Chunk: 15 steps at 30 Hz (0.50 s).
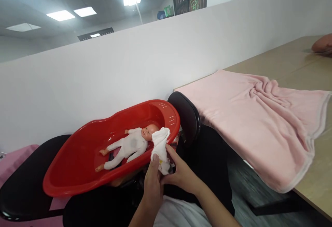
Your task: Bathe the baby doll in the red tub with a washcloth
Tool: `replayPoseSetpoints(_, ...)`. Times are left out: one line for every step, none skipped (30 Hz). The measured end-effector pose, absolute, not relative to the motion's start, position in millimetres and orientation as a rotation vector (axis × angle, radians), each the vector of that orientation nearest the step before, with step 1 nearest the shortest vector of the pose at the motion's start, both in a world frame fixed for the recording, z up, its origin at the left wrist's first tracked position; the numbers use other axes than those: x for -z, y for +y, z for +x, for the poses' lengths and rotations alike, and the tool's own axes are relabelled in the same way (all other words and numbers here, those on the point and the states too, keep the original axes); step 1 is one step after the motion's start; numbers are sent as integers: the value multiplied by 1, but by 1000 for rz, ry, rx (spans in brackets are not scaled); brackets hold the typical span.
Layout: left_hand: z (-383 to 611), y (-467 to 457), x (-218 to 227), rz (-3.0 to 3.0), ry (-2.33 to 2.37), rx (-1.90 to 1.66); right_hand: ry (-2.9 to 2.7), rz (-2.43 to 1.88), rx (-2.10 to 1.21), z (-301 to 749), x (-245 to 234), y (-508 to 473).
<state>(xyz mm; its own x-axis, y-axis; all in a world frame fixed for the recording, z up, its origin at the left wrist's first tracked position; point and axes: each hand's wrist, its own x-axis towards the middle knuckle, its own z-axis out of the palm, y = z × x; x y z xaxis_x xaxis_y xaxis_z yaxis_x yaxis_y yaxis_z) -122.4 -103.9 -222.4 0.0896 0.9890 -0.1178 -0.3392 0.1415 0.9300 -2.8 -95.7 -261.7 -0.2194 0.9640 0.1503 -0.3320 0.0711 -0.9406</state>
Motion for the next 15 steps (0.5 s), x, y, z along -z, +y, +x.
replayPoseSetpoints(-123,-104,225,929,965,-1209,-1197,-778,-1392,-1,261,-95)
replayPoseSetpoints(-123,-103,228,969,975,-1212,-1198,-781,-1358,0,261,-95)
replayPoseSetpoints(-124,-103,233,995,991,-1215,-1188,-780,-1325,-1,263,-94)
replayPoseSetpoints(-125,-102,237,1009,1015,-1214,-1179,-788,-1287,-2,266,-93)
replayPoseSetpoints(-125,-101,242,1024,1046,-1213,-1184,-810,-1243,-3,270,-92)
replayPoseSetpoints(-126,-101,245,1059,1083,-1211,-1208,-840,-1198,-5,274,-92)
replayPoseSetpoints(-127,-100,247,1108,1120,-1209,-1248,-871,-1162,-6,279,-91)
replayPoseSetpoints(-127,-99,248,1165,1149,-1202,-1290,-903,-1133,-7,283,-91)
replayPoseSetpoints(-128,-98,247,1226,1160,-1191,-1329,-933,-1111,-6,286,-91)
replayPoseSetpoints(-128,-96,245,1289,1146,-1170,-1355,-964,-1088,-5,287,-91)
replayPoseSetpoints(-129,-93,242,1343,1115,-1138,-1364,-997,-1060,-3,287,-91)
replayPoseSetpoints(-131,-89,237,1384,1074,-1096,-1359,-1035,-1028,-1,285,-91)
replayPoseSetpoints(-134,-83,233,1415,1030,-1049,-1349,-1079,-998,2,282,-89)
replayPoseSetpoints(-138,-77,229,1440,985,-1000,-1342,-1128,-973,5,278,-87)
replayPoseSetpoints(-143,-70,225,1460,938,-962,-1333,-1178,-961,9,275,-83)
